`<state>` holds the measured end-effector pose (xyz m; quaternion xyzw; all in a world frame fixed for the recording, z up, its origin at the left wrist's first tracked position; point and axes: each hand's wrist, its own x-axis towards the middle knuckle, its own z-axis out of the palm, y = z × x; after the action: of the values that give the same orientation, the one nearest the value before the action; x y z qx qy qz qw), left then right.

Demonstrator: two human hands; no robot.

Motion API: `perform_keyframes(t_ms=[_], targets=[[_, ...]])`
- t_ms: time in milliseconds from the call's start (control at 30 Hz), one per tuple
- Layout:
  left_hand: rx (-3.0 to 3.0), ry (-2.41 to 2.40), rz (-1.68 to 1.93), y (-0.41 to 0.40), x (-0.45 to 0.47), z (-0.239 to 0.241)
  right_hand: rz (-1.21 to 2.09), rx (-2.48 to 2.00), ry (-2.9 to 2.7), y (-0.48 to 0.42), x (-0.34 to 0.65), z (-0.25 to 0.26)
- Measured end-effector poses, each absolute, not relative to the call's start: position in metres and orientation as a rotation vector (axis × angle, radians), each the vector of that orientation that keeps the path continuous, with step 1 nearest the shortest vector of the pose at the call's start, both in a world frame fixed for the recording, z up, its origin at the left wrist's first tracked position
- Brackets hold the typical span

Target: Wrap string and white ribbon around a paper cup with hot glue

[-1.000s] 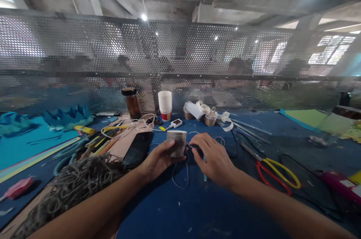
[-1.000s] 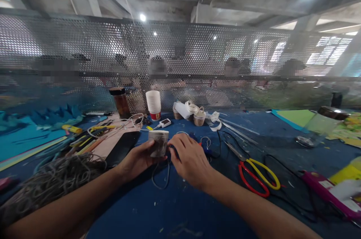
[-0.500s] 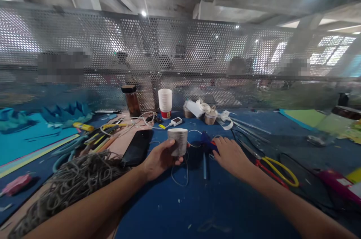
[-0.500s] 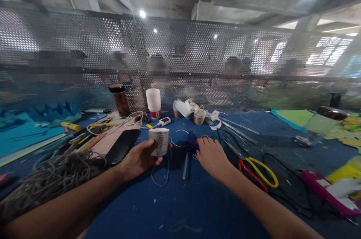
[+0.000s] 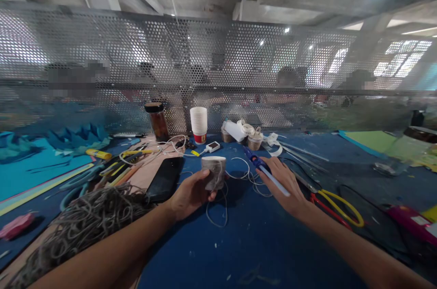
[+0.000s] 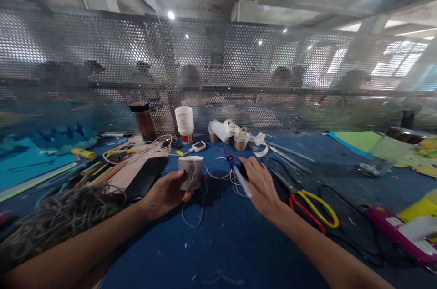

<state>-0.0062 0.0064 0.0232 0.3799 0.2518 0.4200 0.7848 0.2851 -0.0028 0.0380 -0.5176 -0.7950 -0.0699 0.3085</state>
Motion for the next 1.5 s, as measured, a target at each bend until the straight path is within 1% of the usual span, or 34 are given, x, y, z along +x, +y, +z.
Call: perform_keyframes(t_ms=[167,300,400,533,700,1167,1500], targets=[[0.806,0.509,0.906,0.007,-0.007,0.022,0.357,-1.309,-1.778,-0.016,0.273,0.048],[0.798,0.493,0.891,0.007,-0.008,0.022,0.601,-1.138,-1.685,-0.026,0.263,0.046],[0.818,0.479,0.885,0.007,-0.008,0.022,0.685,-1.088,-1.739,-0.032,0.261,0.047],[0.841,0.47,0.879,0.007,-0.007,0.022,0.648,-1.073,-1.867,-0.035,0.262,0.049],[0.833,0.493,0.879,0.008,-0.007,0.021,0.51,-1.097,-1.94,-0.033,0.264,0.046],[0.89,0.481,0.88,0.009,-0.006,0.016,0.502,-1.089,-2.0,-0.038,0.261,0.055],[0.929,0.476,0.892,0.008,-0.003,0.017,0.433,-1.093,-2.067,-0.037,0.263,0.053]])
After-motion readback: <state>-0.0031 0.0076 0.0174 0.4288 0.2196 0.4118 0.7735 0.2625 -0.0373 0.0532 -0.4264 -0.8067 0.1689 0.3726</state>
